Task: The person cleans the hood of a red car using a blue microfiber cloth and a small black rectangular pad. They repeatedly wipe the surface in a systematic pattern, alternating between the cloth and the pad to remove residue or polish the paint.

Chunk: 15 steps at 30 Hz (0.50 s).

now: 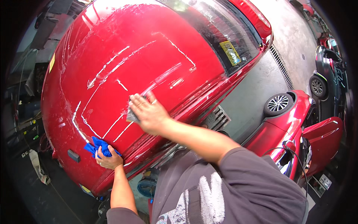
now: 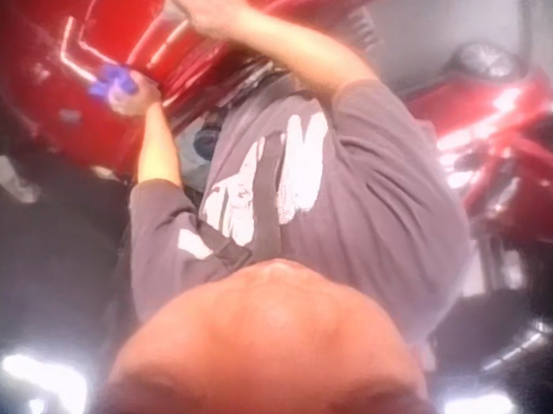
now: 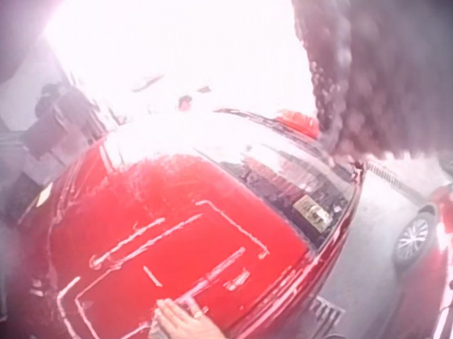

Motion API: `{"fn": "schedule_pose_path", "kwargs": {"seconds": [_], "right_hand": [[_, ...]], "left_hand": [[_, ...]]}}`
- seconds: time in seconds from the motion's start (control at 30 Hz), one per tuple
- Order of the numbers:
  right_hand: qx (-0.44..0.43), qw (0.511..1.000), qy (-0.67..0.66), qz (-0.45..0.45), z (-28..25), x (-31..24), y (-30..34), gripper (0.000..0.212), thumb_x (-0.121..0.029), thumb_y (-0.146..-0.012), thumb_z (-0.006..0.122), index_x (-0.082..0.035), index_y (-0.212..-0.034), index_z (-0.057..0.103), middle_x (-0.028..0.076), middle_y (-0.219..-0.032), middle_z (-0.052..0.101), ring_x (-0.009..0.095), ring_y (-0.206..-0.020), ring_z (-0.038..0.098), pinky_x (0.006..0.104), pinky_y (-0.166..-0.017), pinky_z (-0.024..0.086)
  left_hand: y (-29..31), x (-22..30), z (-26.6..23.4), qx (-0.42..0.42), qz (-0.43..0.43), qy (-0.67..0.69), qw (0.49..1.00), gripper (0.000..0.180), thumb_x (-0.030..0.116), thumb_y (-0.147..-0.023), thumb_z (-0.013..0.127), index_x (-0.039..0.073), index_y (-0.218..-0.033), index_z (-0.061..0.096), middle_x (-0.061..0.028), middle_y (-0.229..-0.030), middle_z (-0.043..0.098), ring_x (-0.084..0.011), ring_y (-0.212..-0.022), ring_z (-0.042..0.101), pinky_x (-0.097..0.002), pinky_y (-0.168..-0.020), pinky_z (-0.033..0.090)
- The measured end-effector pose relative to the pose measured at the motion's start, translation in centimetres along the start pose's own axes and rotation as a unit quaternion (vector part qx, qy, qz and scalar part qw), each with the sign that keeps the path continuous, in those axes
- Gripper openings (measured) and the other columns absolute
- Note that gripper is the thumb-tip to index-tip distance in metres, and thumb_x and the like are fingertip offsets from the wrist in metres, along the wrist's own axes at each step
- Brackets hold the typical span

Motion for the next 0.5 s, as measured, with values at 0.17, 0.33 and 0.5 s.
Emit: {"fn": "schedule_pose_path", "kwargs": {"seconds": [0.17, 0.33, 0.5], "right_hand": [[0.090, 0.959, 0.231, 0.137, -6.3, 19.4, 4.1, 0.063, -0.045, -0.117, 0.045, -0.010, -0.169, 0.045, 0.018, -0.179, 0.040, 0.034, -0.168, 0.035, 0.0731, -0.131, 0.024], [0.144, 0.952, 0.147, 0.226, -5.0, 24.5, 4.7, 0.068, -0.044, -0.119, 0.038, -0.002, -0.172, 0.037, 0.021, -0.181, 0.036, 0.041, -0.168, 0.032, 0.0705, -0.133, 0.022], [0.047, 0.997, 0.054, -0.015, 4.2, -6.1, -0.9, 0.068, -0.027, -0.108, 0.048, 0.003, -0.168, 0.043, 0.029, -0.178, 0.037, 0.046, -0.168, 0.030, 0.0679, -0.135, 0.017]], "left_hand": [[0.7, 0.0, -0.2, 0.008, -0.005, -0.004, 1.000, 0.049, 0.053, -0.098, 0.077, 0.017, -0.131, 0.074, -0.0141, -0.134, 0.068, -0.0440, -0.122, 0.065, -0.0607, -0.101, 0.054], [0.3, 0.4, -0.4, 0.027, 0.024, 0.020, 0.999, 0.045, 0.050, -0.095, 0.079, 0.018, -0.126, 0.075, -0.0138, -0.132, 0.069, -0.0443, -0.120, 0.066, -0.0606, -0.100, 0.053], [-0.4, 1.3, -1.0, 0.030, 0.009, 0.024, 0.999, 0.046, 0.053, -0.095, 0.079, 0.017, -0.124, 0.074, -0.0150, -0.130, 0.069, -0.0441, -0.119, 0.065, -0.0600, -0.099, 0.053]]}}
Point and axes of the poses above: each hand's wrist, its own y-axis away from the middle knuckle, its own z-axis out of the palm, x = y × z, the point moved 3 cm from there along -y, towards the middle knuckle
